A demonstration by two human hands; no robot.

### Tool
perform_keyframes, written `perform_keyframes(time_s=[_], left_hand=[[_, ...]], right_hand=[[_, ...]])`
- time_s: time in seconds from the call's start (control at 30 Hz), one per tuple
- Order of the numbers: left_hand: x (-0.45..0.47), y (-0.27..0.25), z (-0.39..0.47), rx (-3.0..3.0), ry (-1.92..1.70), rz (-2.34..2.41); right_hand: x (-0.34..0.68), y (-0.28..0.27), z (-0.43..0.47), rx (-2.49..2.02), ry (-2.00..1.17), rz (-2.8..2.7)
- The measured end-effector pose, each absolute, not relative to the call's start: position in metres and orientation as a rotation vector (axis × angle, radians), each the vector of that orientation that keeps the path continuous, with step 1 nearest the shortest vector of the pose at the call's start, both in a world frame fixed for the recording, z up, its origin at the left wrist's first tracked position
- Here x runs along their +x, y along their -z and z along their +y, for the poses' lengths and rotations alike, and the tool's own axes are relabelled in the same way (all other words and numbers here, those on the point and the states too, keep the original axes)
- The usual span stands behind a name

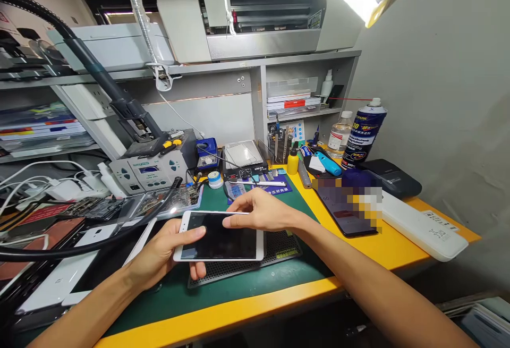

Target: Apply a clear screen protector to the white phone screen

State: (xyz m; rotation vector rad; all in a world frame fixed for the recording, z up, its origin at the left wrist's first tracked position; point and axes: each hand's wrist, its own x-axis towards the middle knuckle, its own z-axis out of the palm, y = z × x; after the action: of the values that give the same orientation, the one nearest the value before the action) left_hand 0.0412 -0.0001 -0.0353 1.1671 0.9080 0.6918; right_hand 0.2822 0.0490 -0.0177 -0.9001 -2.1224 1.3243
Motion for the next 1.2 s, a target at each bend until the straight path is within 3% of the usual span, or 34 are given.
perform_keyframes(time_s=[0.17,0.5,0.93,1.2], left_hand=[[0.044,0.041,-0.002,1.215,-0.622,0.863],[0.044,0.044,-0.002,1.228,-0.569,0.808],[0.043,0.041,-0.005,1.271,-0.554,0.795],[0.042,0.035,0.000,1.161,-0.725,0.833]], right_hand=[[0.272,0.013,0.039,-0.975,-1.127,-2.278],[0.269,0.017,0.047,-0.899,-1.457,-2.176],[0.264,0.018,0.039,-0.822,-1.491,-2.195],[0.267,0.029,0.052,-0.957,-1.498,-1.779]])
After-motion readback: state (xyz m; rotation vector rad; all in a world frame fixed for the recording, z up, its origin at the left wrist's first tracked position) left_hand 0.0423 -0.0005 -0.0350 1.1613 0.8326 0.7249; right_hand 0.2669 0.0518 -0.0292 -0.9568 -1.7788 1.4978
